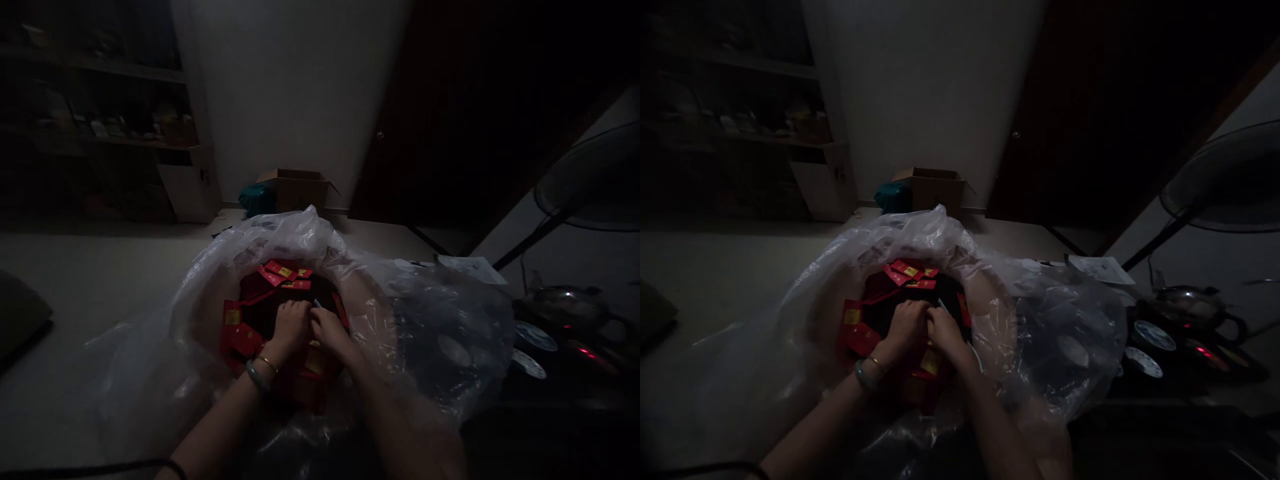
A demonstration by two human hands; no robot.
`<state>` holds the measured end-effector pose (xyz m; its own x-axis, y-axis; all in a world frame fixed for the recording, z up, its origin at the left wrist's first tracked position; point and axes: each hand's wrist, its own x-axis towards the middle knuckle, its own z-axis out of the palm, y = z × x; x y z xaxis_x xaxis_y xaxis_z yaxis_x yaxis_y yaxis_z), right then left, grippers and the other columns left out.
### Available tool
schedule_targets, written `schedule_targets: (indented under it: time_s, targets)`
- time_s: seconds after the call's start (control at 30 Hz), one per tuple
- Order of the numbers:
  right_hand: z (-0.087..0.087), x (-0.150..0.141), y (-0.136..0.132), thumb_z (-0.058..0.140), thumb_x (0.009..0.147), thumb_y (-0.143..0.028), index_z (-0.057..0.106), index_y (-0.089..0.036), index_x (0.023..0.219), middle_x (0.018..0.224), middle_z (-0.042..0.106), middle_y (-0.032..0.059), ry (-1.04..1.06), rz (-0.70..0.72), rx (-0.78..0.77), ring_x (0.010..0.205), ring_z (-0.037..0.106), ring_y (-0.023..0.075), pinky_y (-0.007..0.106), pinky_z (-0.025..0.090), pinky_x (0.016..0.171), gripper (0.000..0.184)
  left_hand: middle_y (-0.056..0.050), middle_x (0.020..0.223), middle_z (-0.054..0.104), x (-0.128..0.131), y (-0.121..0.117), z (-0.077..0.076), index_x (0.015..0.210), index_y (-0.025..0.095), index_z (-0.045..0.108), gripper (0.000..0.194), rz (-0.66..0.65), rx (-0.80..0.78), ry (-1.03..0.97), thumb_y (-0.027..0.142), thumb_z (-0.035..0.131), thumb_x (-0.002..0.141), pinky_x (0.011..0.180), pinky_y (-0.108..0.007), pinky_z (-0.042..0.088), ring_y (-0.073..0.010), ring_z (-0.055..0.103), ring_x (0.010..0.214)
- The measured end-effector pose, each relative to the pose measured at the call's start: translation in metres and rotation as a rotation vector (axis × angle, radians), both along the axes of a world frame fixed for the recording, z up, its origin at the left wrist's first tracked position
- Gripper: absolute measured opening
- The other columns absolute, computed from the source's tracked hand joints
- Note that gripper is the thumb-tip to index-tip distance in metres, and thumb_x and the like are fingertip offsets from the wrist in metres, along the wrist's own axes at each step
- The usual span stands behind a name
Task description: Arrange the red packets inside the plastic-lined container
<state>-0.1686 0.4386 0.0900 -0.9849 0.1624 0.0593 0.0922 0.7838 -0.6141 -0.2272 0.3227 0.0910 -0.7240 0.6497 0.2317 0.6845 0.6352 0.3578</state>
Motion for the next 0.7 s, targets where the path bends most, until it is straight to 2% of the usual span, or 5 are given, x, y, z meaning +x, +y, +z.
schedule_targets:
  time_s: [0.1,0.23,0.37,0.5,0.7]
  targets:
    - [-0.014,-0.004,-0.005,0.049,0.077,-0.011,0.067,-0.017,0.083,0.091,0.069,0.0078,0.032,-0.067,-0.017,0.087,0.063,0.0199,0.028,0.045,0.078,0.021,-0.006,0.088,0.070,0.008,0.002,-0.013,0.104,0.019,0.061,0.026,0.060,-0.009,-0.080,0.016,0.039,0.092,0.077,-0.033,0.041,-0.0207,0.063,0.083]
    - [-0.030,0.001,0.001,0.052,0.072,-0.014,0.068,-0.018,0.088,0.088,0.071,0.0050,0.135,-0.146,-0.334,0.083,0.066,0.0206,0.031,0.050,0.075,0.024,-0.007,0.092,0.071,0.009,-0.008,-0.025,0.099,0.019,0.064,0.023,0.010,0.100,-0.084,0.021,0.043,0.091,0.078,-0.034,0.043,-0.0212,0.065,0.083]
    - [-0.036,0.001,0.007,0.057,0.069,-0.022,0.066,-0.019,0.093,0.089,0.071,0.0049,0.325,-0.252,-0.536,0.082,0.066,0.0211,0.034,0.052,0.076,0.026,-0.007,0.099,0.072,0.002,-0.014,-0.037,0.098,0.020,0.067,0.020,-0.049,0.412,-0.229,0.024,0.053,0.085,0.080,-0.031,0.047,-0.0198,0.066,0.089]
    - [-0.040,-0.002,0.009,0.058,0.073,-0.030,0.067,-0.018,0.100,0.098,0.070,0.0086,0.434,-0.332,-0.521,0.088,0.065,0.0228,0.038,0.051,0.083,0.031,-0.006,0.094,0.073,-0.012,-0.014,-0.048,0.093,0.019,0.068,0.020,0.069,0.760,-0.451,0.026,0.057,0.079,0.079,-0.031,0.050,-0.0199,0.067,0.087]
    - [-0.058,-0.009,-0.008,0.059,0.074,-0.030,0.063,-0.020,0.113,0.099,0.070,0.0081,0.367,-0.219,-0.589,0.089,0.065,0.0226,0.038,0.052,0.082,0.040,-0.005,0.084,0.068,-0.033,-0.011,-0.064,0.089,0.016,0.059,0.025,0.232,1.144,-0.705,0.029,0.063,0.069,0.071,-0.029,0.051,-0.0177,0.065,0.078]
